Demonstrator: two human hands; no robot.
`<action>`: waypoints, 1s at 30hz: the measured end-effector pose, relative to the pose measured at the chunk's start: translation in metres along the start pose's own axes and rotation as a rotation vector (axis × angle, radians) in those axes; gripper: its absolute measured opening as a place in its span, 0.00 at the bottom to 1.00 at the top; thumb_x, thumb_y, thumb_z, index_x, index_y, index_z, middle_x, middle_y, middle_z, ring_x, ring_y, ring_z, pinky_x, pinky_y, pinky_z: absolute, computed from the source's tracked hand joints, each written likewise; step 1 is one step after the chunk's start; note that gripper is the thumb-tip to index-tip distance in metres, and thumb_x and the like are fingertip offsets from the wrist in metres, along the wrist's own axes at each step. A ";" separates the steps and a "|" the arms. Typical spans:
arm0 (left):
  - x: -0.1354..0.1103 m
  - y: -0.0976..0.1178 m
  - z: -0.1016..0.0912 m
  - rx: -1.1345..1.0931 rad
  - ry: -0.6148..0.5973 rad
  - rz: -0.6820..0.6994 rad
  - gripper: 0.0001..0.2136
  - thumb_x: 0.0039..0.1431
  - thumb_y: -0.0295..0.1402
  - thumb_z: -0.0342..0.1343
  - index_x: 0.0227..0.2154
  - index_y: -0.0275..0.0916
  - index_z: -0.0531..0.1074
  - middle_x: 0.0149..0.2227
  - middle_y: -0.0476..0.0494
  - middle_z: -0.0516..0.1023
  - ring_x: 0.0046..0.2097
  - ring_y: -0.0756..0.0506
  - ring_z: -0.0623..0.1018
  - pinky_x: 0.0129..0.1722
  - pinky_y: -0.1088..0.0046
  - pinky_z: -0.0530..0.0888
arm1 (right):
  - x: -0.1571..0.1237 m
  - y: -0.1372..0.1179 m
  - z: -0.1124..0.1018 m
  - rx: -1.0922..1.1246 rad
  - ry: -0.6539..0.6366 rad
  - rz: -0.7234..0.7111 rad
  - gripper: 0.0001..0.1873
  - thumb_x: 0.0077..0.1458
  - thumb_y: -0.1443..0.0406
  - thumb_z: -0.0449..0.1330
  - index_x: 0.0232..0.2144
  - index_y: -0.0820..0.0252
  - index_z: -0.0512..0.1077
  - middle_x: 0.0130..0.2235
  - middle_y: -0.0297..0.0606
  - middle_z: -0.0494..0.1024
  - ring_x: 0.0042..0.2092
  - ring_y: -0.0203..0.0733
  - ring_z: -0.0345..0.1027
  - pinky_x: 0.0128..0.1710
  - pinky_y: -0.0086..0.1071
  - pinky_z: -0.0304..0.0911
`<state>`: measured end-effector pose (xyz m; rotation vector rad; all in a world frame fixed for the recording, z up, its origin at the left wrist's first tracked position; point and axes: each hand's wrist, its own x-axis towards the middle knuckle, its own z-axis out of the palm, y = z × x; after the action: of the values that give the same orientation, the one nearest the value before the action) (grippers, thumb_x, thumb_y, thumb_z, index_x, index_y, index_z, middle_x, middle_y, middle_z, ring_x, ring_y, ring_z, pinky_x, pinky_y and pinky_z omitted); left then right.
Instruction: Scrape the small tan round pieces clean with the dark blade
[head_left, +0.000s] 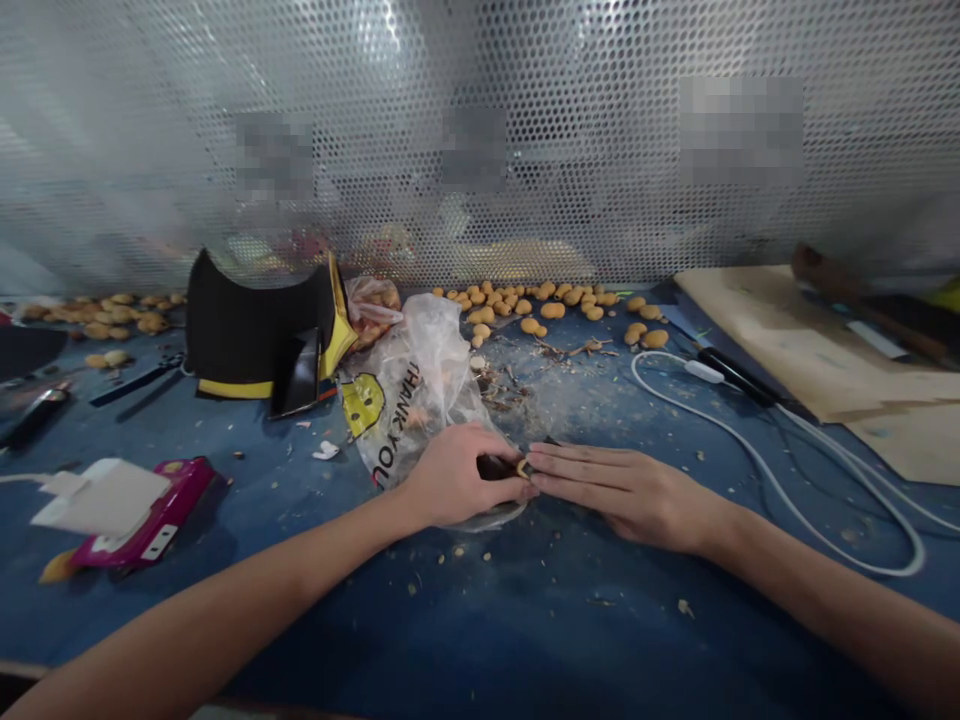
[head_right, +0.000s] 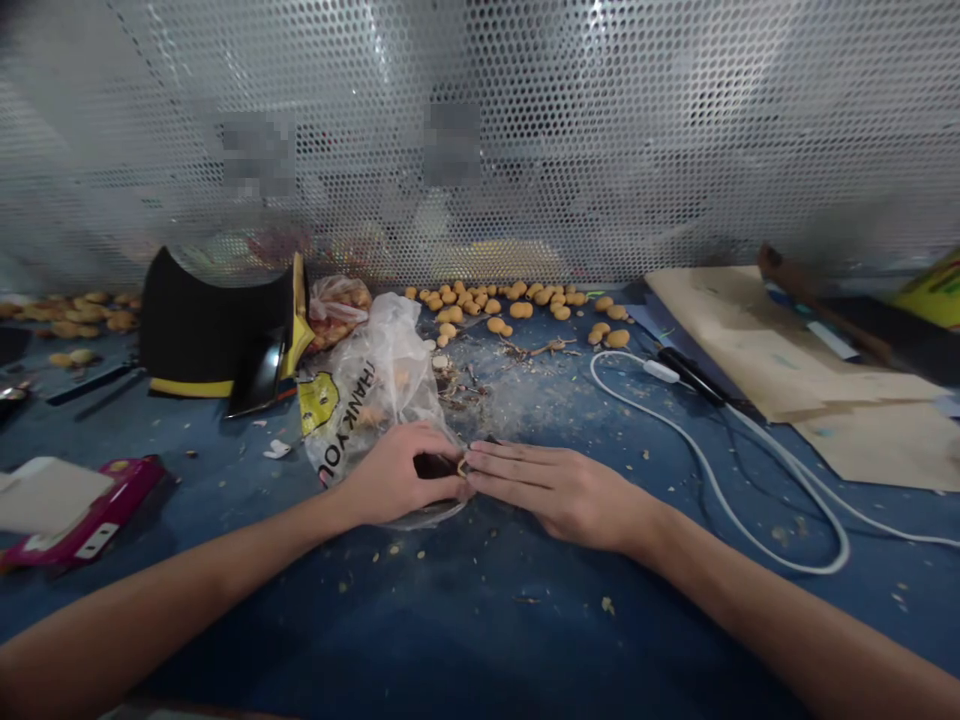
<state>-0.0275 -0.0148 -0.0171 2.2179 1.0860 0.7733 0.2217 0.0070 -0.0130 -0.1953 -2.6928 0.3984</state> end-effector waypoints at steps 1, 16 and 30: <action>0.000 0.000 0.000 -0.001 0.001 0.001 0.09 0.55 0.41 0.62 0.28 0.41 0.77 0.31 0.50 0.80 0.35 0.47 0.76 0.38 0.69 0.69 | -0.001 0.001 -0.001 -0.003 -0.002 -0.006 0.32 0.62 0.75 0.47 0.66 0.54 0.52 0.64 0.37 0.62 0.66 0.43 0.52 0.65 0.42 0.56; -0.001 0.003 -0.002 0.029 -0.023 -0.025 0.09 0.56 0.41 0.61 0.29 0.40 0.77 0.31 0.49 0.80 0.35 0.47 0.76 0.36 0.71 0.68 | -0.003 0.005 0.000 -0.077 0.008 -0.084 0.30 0.63 0.76 0.45 0.66 0.64 0.53 0.64 0.46 0.62 0.68 0.45 0.48 0.64 0.45 0.57; -0.001 0.002 -0.001 -0.002 -0.027 -0.044 0.10 0.54 0.42 0.63 0.30 0.41 0.77 0.32 0.50 0.80 0.36 0.48 0.76 0.36 0.72 0.68 | -0.005 0.008 0.000 -0.075 0.045 -0.106 0.32 0.60 0.78 0.46 0.66 0.63 0.55 0.63 0.46 0.64 0.67 0.45 0.51 0.63 0.45 0.59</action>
<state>-0.0274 -0.0169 -0.0153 2.1893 1.1168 0.7239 0.2266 0.0134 -0.0171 -0.0817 -2.6618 0.2581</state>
